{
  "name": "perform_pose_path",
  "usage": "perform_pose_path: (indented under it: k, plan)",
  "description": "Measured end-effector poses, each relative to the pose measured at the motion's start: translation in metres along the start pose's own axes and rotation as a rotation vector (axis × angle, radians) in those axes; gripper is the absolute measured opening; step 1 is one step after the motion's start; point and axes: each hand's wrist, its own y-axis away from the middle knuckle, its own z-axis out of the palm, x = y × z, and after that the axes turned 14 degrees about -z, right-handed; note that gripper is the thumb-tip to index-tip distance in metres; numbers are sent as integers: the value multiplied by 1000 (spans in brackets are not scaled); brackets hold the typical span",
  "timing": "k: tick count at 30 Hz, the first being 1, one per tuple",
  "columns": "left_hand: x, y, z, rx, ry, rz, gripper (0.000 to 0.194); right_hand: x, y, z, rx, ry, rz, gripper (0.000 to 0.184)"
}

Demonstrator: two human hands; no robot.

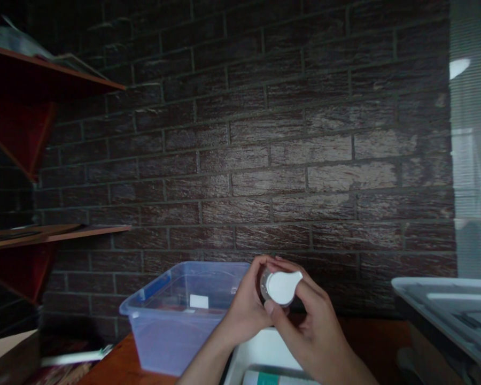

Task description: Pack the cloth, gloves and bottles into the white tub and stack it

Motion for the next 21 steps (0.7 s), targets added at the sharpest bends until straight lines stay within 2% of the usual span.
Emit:
perform_pose_path:
  k: [5, 9, 12, 15, 21]
  plan:
    - [-12, 3, -7, -82, 242, -234, 76, 1, -2, 0, -63, 57, -38, 52]
    - [-14, 9, -13, -201, 441, -395, 86, 3, 1, 2, -56, 54, -79, 65]
    - [-11, 11, -11, -301, 559, -415, 83, 4, 2, 1, -28, 35, -59, 73]
    - [-11, 11, -10, -367, 636, -393, 77, 2, 2, -1, 16, 43, -18, 73]
    - [-21, 11, -15, -393, 699, -397, 75, -1, 1, -1, 48, 23, 61, 63]
